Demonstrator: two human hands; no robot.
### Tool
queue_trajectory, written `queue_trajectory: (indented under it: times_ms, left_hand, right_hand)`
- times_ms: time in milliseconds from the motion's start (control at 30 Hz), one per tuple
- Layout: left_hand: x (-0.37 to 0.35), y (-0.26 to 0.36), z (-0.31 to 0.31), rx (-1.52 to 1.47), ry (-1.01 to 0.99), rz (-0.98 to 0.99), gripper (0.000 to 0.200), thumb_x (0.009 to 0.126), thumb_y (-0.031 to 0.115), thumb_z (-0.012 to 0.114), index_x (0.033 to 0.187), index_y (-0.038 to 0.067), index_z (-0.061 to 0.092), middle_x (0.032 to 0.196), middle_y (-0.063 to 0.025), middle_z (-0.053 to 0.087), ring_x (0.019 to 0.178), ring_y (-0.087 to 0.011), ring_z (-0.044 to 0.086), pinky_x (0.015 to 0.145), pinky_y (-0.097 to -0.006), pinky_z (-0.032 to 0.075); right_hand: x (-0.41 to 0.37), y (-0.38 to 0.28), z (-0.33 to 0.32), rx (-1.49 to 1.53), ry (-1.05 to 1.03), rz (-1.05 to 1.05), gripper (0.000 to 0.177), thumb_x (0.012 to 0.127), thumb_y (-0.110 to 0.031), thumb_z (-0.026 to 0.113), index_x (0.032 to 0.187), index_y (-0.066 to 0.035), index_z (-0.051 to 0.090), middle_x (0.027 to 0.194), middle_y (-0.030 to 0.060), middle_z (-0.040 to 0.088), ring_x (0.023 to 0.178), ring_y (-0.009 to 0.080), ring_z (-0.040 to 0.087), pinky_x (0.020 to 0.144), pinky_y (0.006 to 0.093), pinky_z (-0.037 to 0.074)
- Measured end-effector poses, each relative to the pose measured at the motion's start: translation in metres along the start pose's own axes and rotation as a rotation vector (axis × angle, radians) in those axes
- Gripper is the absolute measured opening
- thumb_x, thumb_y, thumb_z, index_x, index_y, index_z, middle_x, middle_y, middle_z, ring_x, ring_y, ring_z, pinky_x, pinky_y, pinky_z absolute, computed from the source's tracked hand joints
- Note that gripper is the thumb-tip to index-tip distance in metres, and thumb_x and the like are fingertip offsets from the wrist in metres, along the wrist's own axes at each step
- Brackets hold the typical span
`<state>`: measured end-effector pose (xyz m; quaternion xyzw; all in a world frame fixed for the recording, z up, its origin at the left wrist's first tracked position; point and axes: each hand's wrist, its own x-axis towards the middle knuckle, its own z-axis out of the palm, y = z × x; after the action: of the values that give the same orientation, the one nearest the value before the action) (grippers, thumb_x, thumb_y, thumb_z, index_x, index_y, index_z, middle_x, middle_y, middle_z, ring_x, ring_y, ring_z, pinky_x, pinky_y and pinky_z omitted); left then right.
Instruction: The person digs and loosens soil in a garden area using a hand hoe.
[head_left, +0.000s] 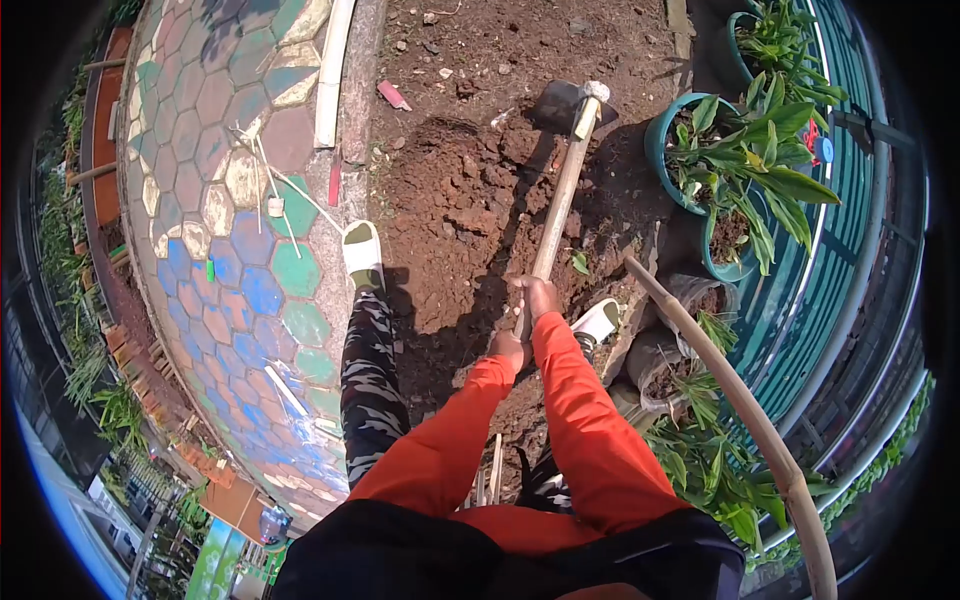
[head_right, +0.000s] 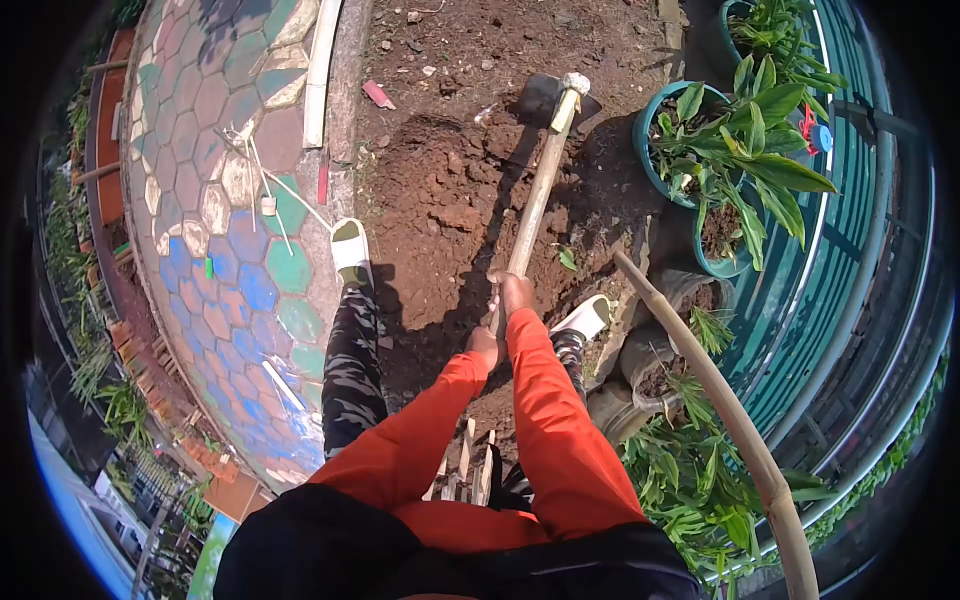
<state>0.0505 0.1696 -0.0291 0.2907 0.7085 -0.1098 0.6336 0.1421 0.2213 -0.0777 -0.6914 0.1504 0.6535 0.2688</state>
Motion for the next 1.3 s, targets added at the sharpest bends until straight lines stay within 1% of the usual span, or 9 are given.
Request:
queue_trajectory:
  times_ms: [133, 200, 400, 567, 733, 800, 933, 1033, 1300]
  left_hand:
    - [-0.001, -0.006, 0.004, 0.132, 0.042, -0.143, 0.058, 0.068, 0.018, 0.068, 0.124, 0.009, 0.057, 0.103, -0.0201, 0.067, 0.103, -0.0336, 0.064, 0.086, -0.0386, 0.05]
    - [0.001, 0.005, 0.004, 0.19, 0.04, -0.098, 0.043, 0.07, 0.021, 0.066, 0.103, -0.008, 0.062, 0.096, -0.0256, 0.066, 0.098, -0.0368, 0.065, 0.081, -0.0405, 0.05]
    - [-0.053, 0.109, -0.062, -0.142, -0.298, 0.157, 0.028, 0.077, 0.019, 0.069, 0.091, 0.0, 0.053, 0.065, -0.0056, 0.054, 0.053, -0.0122, 0.055, 0.044, -0.0298, 0.044]
    - [-0.059, 0.181, -0.049, -0.314, -0.434, 0.42, 0.03, 0.076, 0.012, 0.064, 0.1, -0.003, 0.053, 0.073, -0.009, 0.059, 0.067, -0.0209, 0.061, 0.062, -0.0355, 0.05]
    - [-0.035, 0.05, -0.003, 0.042, 0.205, 0.391, 0.04, 0.07, 0.014, 0.059, 0.106, -0.004, 0.055, 0.088, -0.0245, 0.065, 0.089, -0.0415, 0.064, 0.078, -0.0441, 0.049]
    - [-0.03, -0.01, -0.015, 0.086, -0.015, 0.219, 0.044, 0.069, 0.014, 0.06, 0.11, -0.002, 0.056, 0.09, -0.0245, 0.065, 0.089, -0.0399, 0.064, 0.078, -0.0432, 0.05]
    - [-0.059, -0.087, 0.001, 0.051, 0.065, 0.032, 0.038, 0.073, 0.022, 0.065, 0.106, 0.004, 0.058, 0.089, -0.0232, 0.066, 0.087, -0.0401, 0.065, 0.075, -0.0431, 0.051]
    - [-0.085, -0.131, 0.006, 0.039, 0.172, 0.236, 0.038, 0.075, 0.026, 0.066, 0.106, 0.005, 0.058, 0.086, -0.0234, 0.066, 0.086, -0.0406, 0.065, 0.075, -0.0454, 0.052]
    - [-0.048, -0.06, 0.001, 0.08, 0.159, 0.475, 0.037, 0.072, 0.025, 0.069, 0.105, 0.01, 0.059, 0.086, -0.0222, 0.066, 0.084, -0.0421, 0.064, 0.073, -0.0488, 0.051]
  right_hand:
    - [0.022, -0.007, -0.003, 0.028, -0.057, 0.224, 0.011, 0.074, -0.011, 0.065, 0.073, -0.007, 0.055, 0.054, 0.0033, 0.044, 0.042, 0.0192, 0.045, 0.042, 0.0347, 0.041]
    - [0.003, -0.037, 0.002, -0.078, -0.028, 0.283, 0.013, 0.074, -0.01, 0.065, 0.071, -0.007, 0.053, 0.054, 0.0055, 0.046, 0.042, 0.0212, 0.045, 0.043, 0.0363, 0.043]
    - [0.025, -0.151, 0.018, -0.011, -0.218, 0.005, 0.017, 0.072, -0.014, 0.07, 0.078, -0.008, 0.055, 0.058, 0.0034, 0.049, 0.046, 0.0182, 0.05, 0.044, 0.0336, 0.047]
    - [0.046, -0.234, 0.002, -0.165, -0.242, -0.129, 0.014, 0.075, -0.016, 0.065, 0.081, -0.009, 0.055, 0.057, 0.0023, 0.051, 0.047, 0.018, 0.052, 0.046, 0.0298, 0.048]
    - [0.032, -0.144, 0.011, -0.156, -0.085, -0.15, 0.01, 0.073, -0.011, 0.06, 0.08, -0.005, 0.056, 0.059, 0.0053, 0.05, 0.046, 0.0191, 0.049, 0.044, 0.0343, 0.046]
    - [0.025, -0.087, 0.015, -0.057, -0.026, -0.134, 0.008, 0.071, -0.01, 0.06, 0.076, -0.004, 0.056, 0.058, 0.0056, 0.049, 0.045, 0.019, 0.049, 0.043, 0.035, 0.046]
    - [-0.019, -0.015, 0.006, 0.037, -0.141, -0.047, 0.008, 0.068, -0.007, 0.061, 0.065, -0.004, 0.054, 0.057, 0.0058, 0.05, 0.042, 0.0189, 0.049, 0.043, 0.0352, 0.047]
    - [-0.042, 0.026, 0.001, -0.016, -0.052, 0.012, 0.01, 0.066, -0.006, 0.062, 0.063, -0.003, 0.054, 0.055, 0.0071, 0.051, 0.042, 0.0193, 0.05, 0.043, 0.0355, 0.048]
    - [-0.104, -0.071, 0.001, 0.091, -0.215, -0.379, 0.012, 0.065, -0.002, 0.06, 0.058, -0.004, 0.051, 0.049, 0.0075, 0.049, 0.043, 0.0174, 0.049, 0.046, 0.0302, 0.043]
